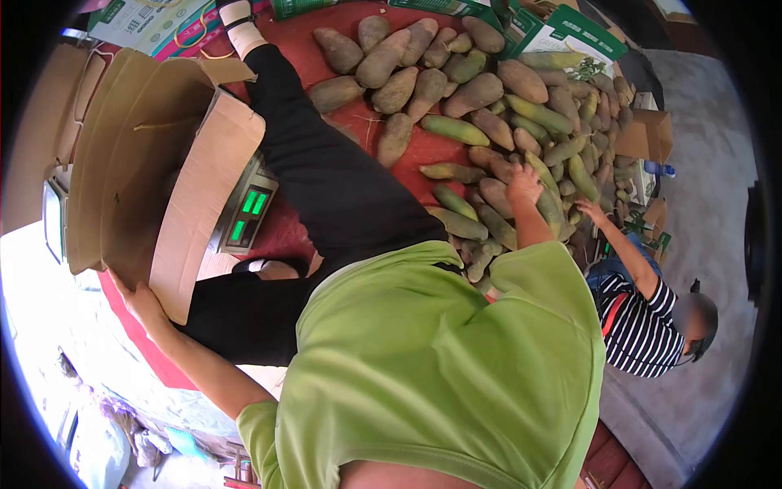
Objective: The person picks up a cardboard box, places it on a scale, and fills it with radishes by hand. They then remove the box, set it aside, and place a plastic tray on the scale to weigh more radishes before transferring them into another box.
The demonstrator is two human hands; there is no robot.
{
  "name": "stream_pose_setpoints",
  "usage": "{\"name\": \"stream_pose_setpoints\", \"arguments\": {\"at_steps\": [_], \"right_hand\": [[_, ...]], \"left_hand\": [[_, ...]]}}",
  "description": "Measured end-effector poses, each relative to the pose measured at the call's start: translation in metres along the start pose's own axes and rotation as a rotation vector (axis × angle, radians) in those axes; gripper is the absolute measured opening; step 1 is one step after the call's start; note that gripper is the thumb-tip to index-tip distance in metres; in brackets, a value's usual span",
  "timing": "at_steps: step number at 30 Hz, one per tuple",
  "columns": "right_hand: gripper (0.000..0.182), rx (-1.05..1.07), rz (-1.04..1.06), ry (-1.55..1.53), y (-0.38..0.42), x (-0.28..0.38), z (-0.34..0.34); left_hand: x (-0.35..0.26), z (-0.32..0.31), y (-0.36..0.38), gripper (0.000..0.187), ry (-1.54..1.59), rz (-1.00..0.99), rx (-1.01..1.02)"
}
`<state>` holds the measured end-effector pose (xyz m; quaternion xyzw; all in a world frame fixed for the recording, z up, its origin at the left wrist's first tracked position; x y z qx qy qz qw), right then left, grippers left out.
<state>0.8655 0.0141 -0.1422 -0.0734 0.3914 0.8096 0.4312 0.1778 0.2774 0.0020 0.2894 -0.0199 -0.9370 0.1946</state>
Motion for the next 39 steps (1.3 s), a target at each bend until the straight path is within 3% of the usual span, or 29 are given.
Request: {"name": "stream_pose_setpoints", "arguments": {"at_steps": [3, 5, 7, 10, 16, 19, 23, 25, 26, 32, 34, 35, 37, 39], "right_hand": [[0.058, 0.01, -0.195, -0.074, -0.01, -0.032, -0.003], [0.066, 0.026, -0.217, -0.14, -0.015, -0.051, -0.011], [0.068, 0.21, -0.229, -0.15, -0.011, -0.059, -0.009], [0.062, 0.24, -0.203, -0.057, -0.002, -0.053, -0.005], [0.036, 0.112, -0.138, 0.095, -0.006, -0.044, -0.028], [0.035, 0.163, -0.113, 0.155, -0.005, -0.044, -0.022], [0.037, 0.124, -0.059, 0.11, -0.011, -0.048, -0.013], [0.054, 0.124, -0.056, 0.082, -0.014, -0.043, -0.005], [0.054, 0.104, -0.041, 0.082, -0.017, -0.033, 0.006], [0.06, -0.127, 0.169, -0.048, -0.02, 0.006, 0.06], [0.055, -0.267, 0.41, -0.397, -0.034, 0.018, 0.083], [0.055, -0.272, 0.413, -0.396, -0.039, 0.028, 0.092], [0.049, -0.394, 0.708, -0.988, -0.038, 0.055, 0.117], [0.046, -0.185, 0.71, -1.333, 0.016, 0.097, 0.175]], "left_hand": [[0.004, 0.001, -0.002, 0.071, -0.01, -0.012, 0.001], [0.009, 0.002, -0.004, 0.071, -0.039, -0.007, -0.013], [0.015, 0.002, -0.007, 0.071, -0.043, -0.042, -0.001], [0.017, 0.0, -0.008, 0.073, -0.016, -0.001, -0.011], [0.006, 0.001, -0.005, 0.074, -0.027, 0.032, -0.021], [-0.002, 0.002, 0.0, 0.075, -0.037, 0.048, -0.018], [-0.006, 0.003, 0.001, 0.076, -0.012, 0.115, 0.011], [-0.008, 0.003, 0.001, 0.076, -0.005, 0.113, 0.003], [-0.009, 0.005, 0.002, 0.076, -0.009, 0.117, -0.001], [-0.014, 0.006, 0.004, 0.076, 0.004, 0.131, 0.007], [-0.016, 0.007, 0.005, 0.075, 0.009, 0.137, 0.01], [-0.014, 0.007, 0.004, 0.075, 0.013, 0.138, 0.006], [-0.01, 0.006, 0.003, 0.075, 0.018, 0.122, 0.002], [-0.013, 0.006, 0.005, 0.074, 0.029, 0.125, 0.002]]}}
Point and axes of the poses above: each hand's wrist, its own y-axis away from the middle knuckle, its own z-axis out of the back of the hand, x = y × z, the point moved 1 cm from there along -y, towards the middle knuckle, and after that the axes turned 10 degrees about x, right-handed, at the moved point
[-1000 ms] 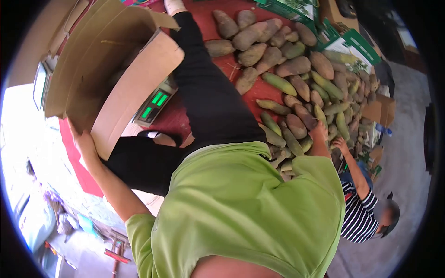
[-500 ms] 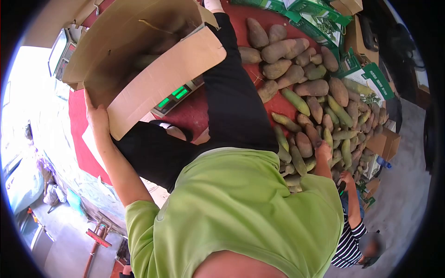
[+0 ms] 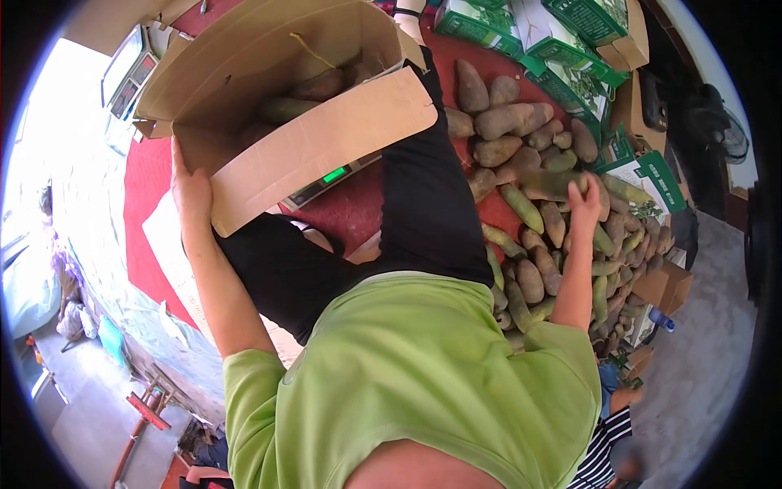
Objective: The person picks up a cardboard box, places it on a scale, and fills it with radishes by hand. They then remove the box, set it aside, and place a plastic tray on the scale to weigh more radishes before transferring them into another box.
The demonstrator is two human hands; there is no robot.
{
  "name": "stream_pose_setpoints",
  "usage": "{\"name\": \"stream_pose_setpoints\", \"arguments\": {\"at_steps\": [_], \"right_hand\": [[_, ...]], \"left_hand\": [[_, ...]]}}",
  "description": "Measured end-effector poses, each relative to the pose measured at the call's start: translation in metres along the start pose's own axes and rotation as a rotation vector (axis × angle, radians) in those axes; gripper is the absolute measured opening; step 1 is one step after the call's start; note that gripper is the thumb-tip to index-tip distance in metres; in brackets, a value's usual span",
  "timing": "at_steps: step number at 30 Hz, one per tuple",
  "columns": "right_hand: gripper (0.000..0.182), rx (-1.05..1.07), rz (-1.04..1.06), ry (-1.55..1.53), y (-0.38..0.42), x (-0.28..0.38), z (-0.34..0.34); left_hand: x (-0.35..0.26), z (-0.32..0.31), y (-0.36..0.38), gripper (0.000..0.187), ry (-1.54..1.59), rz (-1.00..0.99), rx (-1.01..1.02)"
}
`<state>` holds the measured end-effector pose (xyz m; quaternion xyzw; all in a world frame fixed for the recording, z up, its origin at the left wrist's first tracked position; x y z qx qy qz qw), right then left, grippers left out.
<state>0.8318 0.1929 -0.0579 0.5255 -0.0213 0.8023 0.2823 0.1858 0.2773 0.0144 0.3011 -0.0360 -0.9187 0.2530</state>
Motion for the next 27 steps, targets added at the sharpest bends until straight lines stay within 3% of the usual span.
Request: {"name": "stream_pose_setpoints", "arguments": {"at_steps": [8, 14, 18, 19, 24, 27], "right_hand": [[0.045, 0.198, 0.639, -0.441, -0.024, 0.201, -0.108], [0.045, 0.522, 0.626, -0.633, -0.003, 0.282, -0.184], [0.05, 0.757, 0.436, -0.721, -0.015, 0.275, -0.247], [0.049, 0.626, 0.519, -0.608, -0.007, 0.276, -0.256], [0.045, 0.536, 0.542, -0.394, -0.029, 0.213, -0.241], [0.037, 0.416, 0.331, -0.241, -0.036, 0.153, -0.214]], "left_hand": [[0.007, 0.0, -0.004, 0.075, 0.002, -0.004, -0.004], [0.006, -0.001, -0.003, 0.076, 0.005, -0.009, -0.017], [0.008, 0.0, -0.004, 0.077, 0.016, 0.006, 0.004], [0.008, 0.0, -0.003, 0.077, 0.033, 0.017, 0.02], [0.007, 0.001, -0.004, 0.076, 0.034, -0.024, 0.0], [0.002, 0.001, -0.002, 0.076, 0.025, -0.012, 0.005]]}}
Point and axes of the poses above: each hand's wrist, its own y-axis away from the middle knuckle, its own z-axis out of the back of the hand, x = y × z, the point moved 1 cm from there along -y, towards the middle knuckle, and after that the axes turned 10 degrees about x, right-handed, at the moved point
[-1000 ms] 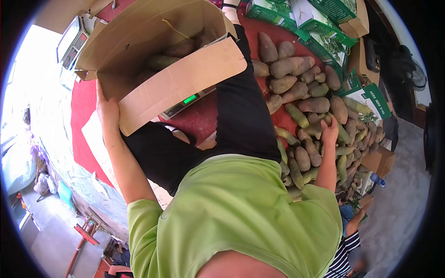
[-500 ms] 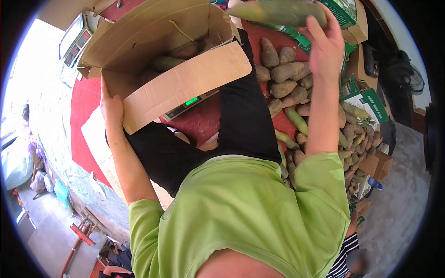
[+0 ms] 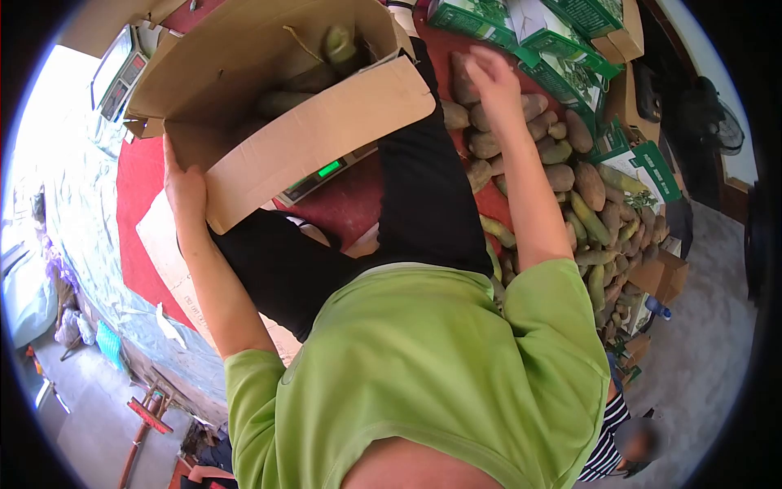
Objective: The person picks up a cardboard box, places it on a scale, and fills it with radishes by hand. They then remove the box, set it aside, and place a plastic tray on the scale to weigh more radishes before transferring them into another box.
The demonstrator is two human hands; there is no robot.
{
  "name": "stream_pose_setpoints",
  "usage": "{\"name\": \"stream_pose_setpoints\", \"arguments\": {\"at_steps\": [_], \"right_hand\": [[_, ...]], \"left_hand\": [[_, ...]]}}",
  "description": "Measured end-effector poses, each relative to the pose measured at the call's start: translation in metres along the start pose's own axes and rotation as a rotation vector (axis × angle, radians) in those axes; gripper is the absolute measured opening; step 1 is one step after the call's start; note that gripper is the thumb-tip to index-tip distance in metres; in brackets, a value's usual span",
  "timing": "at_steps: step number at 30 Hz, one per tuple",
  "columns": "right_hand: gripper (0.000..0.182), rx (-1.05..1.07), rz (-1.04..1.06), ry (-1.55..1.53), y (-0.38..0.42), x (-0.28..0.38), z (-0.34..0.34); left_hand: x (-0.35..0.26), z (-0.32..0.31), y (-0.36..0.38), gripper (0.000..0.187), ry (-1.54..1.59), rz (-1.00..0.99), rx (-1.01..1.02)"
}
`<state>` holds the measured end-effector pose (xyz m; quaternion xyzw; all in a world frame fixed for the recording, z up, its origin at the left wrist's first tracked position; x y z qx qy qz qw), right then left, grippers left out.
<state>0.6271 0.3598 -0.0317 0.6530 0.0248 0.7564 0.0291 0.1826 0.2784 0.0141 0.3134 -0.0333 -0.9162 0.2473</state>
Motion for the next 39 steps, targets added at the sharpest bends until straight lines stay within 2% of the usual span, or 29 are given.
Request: {"name": "stream_pose_setpoints", "arguments": {"at_steps": [3, 5, 7, 9, 11, 12, 14, 15, 17, 18, 20, 21, 23, 24, 25, 27, 28, 30, 34, 39], "right_hand": [[0.034, 0.008, -0.177, 0.263, 0.038, -0.095, 0.047], [0.035, 0.069, -0.232, 0.383, 0.082, -0.135, 0.067], [0.033, 0.15, -0.374, 0.556, 0.125, -0.187, 0.082], [0.03, 0.211, -0.522, 0.74, 0.172, -0.212, 0.083], [0.027, 0.362, -0.524, 0.867, 0.214, -0.256, 0.087], [0.027, 0.344, -0.545, 0.861, 0.23, -0.259, 0.087], [0.027, 0.548, -0.584, 0.969, 0.26, -0.257, 0.077], [0.027, 0.538, -0.594, 0.963, 0.269, -0.253, 0.073], [0.027, 0.536, -0.83, 0.855, 0.284, -0.245, 0.071], [0.027, 0.528, -0.842, 0.849, 0.284, -0.238, 0.07], [0.029, 0.956, -0.707, 1.222, 0.284, -0.227, 0.071], [0.029, 0.952, -0.716, 1.216, 0.295, -0.246, 0.079], [0.03, 0.354, -0.824, 0.872, 0.331, -0.303, 0.112], [0.034, 0.358, -0.732, 1.005, 0.332, -0.302, 0.122], [0.034, 0.357, -0.735, 1.003, 0.329, -0.293, 0.132], [0.036, 0.258, -1.088, 0.901, 0.327, -0.275, 0.157], [0.036, 0.261, -1.089, 0.899, 0.33, -0.271, 0.167], [0.034, 0.248, -1.134, 1.147, 0.334, -0.262, 0.184], [0.031, 0.195, -1.105, 1.267, 0.322, -0.214, 0.186], [0.03, 0.374, -1.073, 1.39, 0.317, -0.217, 0.189]], "left_hand": [[0.008, -0.002, -0.003, 0.074, 0.005, -0.047, -0.014], [0.018, -0.006, -0.009, 0.074, 0.05, -0.101, -0.004], [0.024, -0.008, -0.012, 0.072, 0.011, -0.199, -0.077], [0.013, -0.006, -0.007, 0.071, -0.004, -0.133, -0.05], [0.024, -0.006, -0.015, 0.071, 0.001, -0.129, -0.036], [0.025, -0.006, -0.016, 0.071, -0.032, -0.131, -0.038], [0.023, -0.006, -0.014, 0.07, -0.068, -0.143, -0.029], [0.02, -0.005, -0.013, 0.07, -0.092, -0.11, -0.027], [0.016, -0.004, -0.009, 0.07, -0.119, -0.083, -0.016], [0.012, -0.004, -0.007, 0.069, -0.084, -0.063, -0.015], [0.011, -0.006, -0.006, 0.069, -0.068, -0.054, -0.02], [0.012, -0.006, -0.007, 0.069, -0.071, -0.06, -0.012], [0.017, -0.005, -0.009, 0.068, -0.132, -0.05, -0.028], [0.019, -0.005, -0.011, 0.068, -0.134, -0.053, -0.024], [0.02, -0.005, -0.012, 0.068, -0.139, -0.068, -0.039], [0.026, -0.006, -0.015, 0.067, -0.146, -0.082, -0.053], [0.028, -0.006, -0.017, 0.067, -0.135, -0.076, -0.05], [0.03, -0.005, -0.018, 0.067, -0.128, -0.068, -0.048], [0.022, -0.006, -0.014, 0.066, -0.12, -0.064, -0.041], [0.009, -0.008, -0.006, 0.066, -0.097, -0.051, -0.032]]}}
Point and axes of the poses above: each hand's wrist, its own y-axis away from the middle knuckle, its own z-axis out of the back of the hand, x = y × z, the point moved 1 cm from there along -y, towards the middle knuckle, and after that the axes turned 10 degrees about x, right-handed, at the moved point
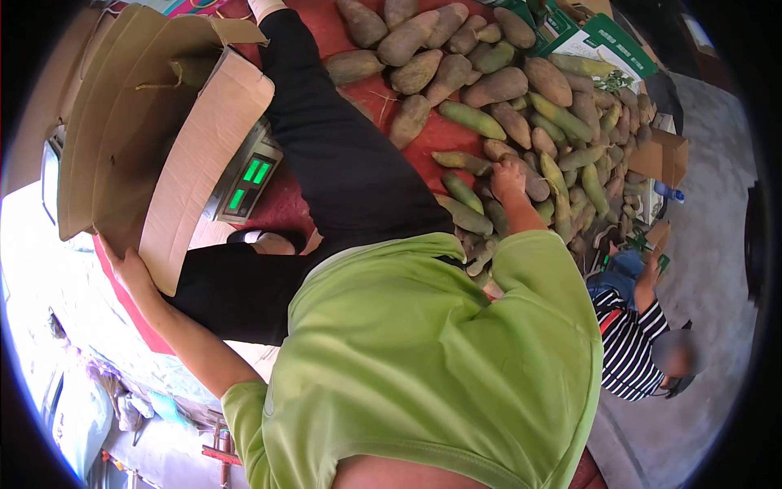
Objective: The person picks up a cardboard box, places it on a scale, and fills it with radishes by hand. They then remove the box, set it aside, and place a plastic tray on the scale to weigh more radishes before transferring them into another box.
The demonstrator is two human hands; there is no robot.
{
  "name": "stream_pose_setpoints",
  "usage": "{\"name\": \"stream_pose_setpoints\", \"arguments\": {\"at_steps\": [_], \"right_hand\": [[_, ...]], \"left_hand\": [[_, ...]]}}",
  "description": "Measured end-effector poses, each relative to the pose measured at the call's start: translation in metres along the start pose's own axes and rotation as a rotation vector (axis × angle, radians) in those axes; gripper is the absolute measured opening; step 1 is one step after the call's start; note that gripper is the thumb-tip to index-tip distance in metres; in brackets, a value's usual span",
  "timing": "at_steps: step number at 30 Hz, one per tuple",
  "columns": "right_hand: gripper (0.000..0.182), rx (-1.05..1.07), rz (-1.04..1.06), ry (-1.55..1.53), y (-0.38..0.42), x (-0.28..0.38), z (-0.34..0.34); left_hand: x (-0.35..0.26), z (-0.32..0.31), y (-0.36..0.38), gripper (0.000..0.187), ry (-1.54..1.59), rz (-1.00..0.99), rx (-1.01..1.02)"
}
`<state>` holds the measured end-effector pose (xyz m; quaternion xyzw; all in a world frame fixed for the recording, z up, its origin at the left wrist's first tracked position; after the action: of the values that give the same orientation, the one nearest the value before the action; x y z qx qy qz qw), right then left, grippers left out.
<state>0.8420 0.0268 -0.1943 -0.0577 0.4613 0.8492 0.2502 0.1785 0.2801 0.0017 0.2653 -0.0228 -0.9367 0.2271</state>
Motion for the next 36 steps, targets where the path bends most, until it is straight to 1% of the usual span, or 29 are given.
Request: {"name": "stream_pose_setpoints", "arguments": {"at_steps": [1, 3, 4, 5, 6, 7, 8, 9, 10, 11, 12, 13, 14, 16, 17, 18, 19, 20, 21, 23, 24, 26, 29, 30, 32, 33, 36], "right_hand": [[0.03, -0.003, 0.008, 0.002, -0.004, -0.001, -0.001], [0.039, -0.066, -0.045, 0.003, -0.006, -0.004, -0.003], [0.039, -0.069, -0.036, 0.005, -0.003, -0.005, 0.005], [0.038, -0.054, -0.085, -0.026, 0.001, -0.008, 0.015], [0.037, -0.04, -0.132, -0.057, 0.002, -0.009, 0.023], [0.043, 0.0, -0.17, -0.1, -0.012, -0.018, 0.016], [0.043, -0.003, -0.149, -0.092, -0.023, -0.027, 0.009], [0.052, 0.003, -0.184, -0.116, -0.032, -0.035, 0.003], [0.061, 0.012, -0.216, -0.139, -0.033, -0.033, 0.004], [0.061, 0.009, -0.185, -0.128, -0.034, -0.03, 0.005], [0.071, 0.102, -0.211, -0.134, -0.025, -0.027, 0.015], [0.08, 0.195, -0.241, -0.138, -0.017, -0.024, 0.024], [0.08, 0.193, -0.219, -0.126, -0.014, -0.02, 0.029], [0.09, 0.251, -0.311, -0.11, -0.009, -0.015, 0.038], [0.086, 0.242, -0.307, -0.098, -0.006, -0.011, 0.047], [0.086, 0.239, -0.296, -0.092, -0.005, -0.01, 0.054], [0.08, 0.265, -0.294, -0.054, -0.004, -0.009, 0.06], [0.074, 0.29, -0.295, -0.017, -0.004, -0.009, 0.063], [0.074, 0.285, -0.29, -0.015, -0.013, -0.014, 0.055], [0.055, 0.197, -0.28, -0.022, -0.034, -0.026, 0.034], [0.055, 0.195, -0.277, -0.016, -0.035, -0.027, 0.031], [0.041, 0.121, -0.296, -0.068, -0.036, -0.026, 0.026], [0.038, 0.087, -0.265, -0.123, -0.042, -0.031, 0.01], [0.038, 0.078, -0.257, -0.124, -0.041, -0.032, 0.01], [0.041, 0.014, -0.203, -0.081, -0.036, -0.037, 0.01], [0.04, -0.02, -0.178, -0.075, -0.034, -0.039, 0.009], [0.039, -0.08, -0.172, -0.059, -0.02, -0.036, 0.011]], "left_hand": [[-0.002, 0.0, 0.001, 0.067, 0.024, 0.014, 0.007], [0.0, 0.0, 0.001, 0.067, 0.043, 0.034, 0.01], [0.004, -0.001, -0.001, 0.068, 0.017, -0.019, -0.004], [0.008, -0.001, -0.003, 0.069, -0.009, -0.072, -0.019], [0.011, -0.001, -0.005, 0.069, -0.013, -0.063, -0.03], [0.014, -0.002, -0.007, 0.068, 0.001, -0.082, -0.02], [0.019, -0.001, -0.01, 0.068, 0.012, -0.096, -0.013], [0.026, -0.002, -0.013, 0.067, -0.026, -0.17, -0.04], [0.023, -0.002, -0.012, 0.068, -0.008, -0.152, -0.027], [0.02, -0.002, -0.01, 0.068, -0.02, -0.162, -0.037], [0.017, -0.001, -0.008, 0.069, -0.032, -0.172, -0.046], [0.013, 0.0, -0.005, 0.069, -0.045, -0.152, -0.064], [0.009, 0.001, -0.003, 0.07, -0.052, -0.101, -0.047], [0.004, 0.001, -0.001, 0.071, -0.061, -0.042, -0.038], [0.002, 0.001, -0.001, 0.072, -0.072, -0.016, -0.03], [0.003, 0.001, -0.001, 0.073, -0.083, 0.008, -0.02], [0.005, 0.001, -0.002, 0.074, -0.112, -0.009, -0.023], [0.005, 0.002, -0.002, 0.074, -0.114, -0.004, -0.029], [0.004, 0.002, -0.001, 0.074, -0.109, 0.001, -0.022], [0.003, 0.002, -0.002, 0.074, -0.103, 0.013, -0.02], [0.003, 0.002, -0.002, 0.074, -0.126, 0.006, -0.021], [0.004, 0.002, -0.001, 0.074, -0.15, 0.004, -0.025], [0.003, 0.002, -0.002, 0.075, -0.073, -0.011, -0.04], [-0.001, 0.002, 0.0, 0.074, -0.055, 0.014, -0.03], [-0.003, 0.003, 0.001, 0.074, -0.035, 0.043, -0.031], [-0.003, 0.003, 0.001, 0.074, -0.024, 0.044, -0.021], [-0.007, 0.003, 0.003, 0.073, 0.025, 0.056, -0.018]]}}
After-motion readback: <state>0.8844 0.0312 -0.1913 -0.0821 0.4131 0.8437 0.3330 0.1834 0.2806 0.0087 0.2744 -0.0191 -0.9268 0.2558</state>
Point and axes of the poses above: each hand's wrist, its own y-axis away from the middle knuckle, its own z-axis out of the back of the hand, x = y × z, the point moved 1 cm from there along -y, towards the middle knuckle, and after that the axes turned 10 degrees about x, right-handed, at the moved point
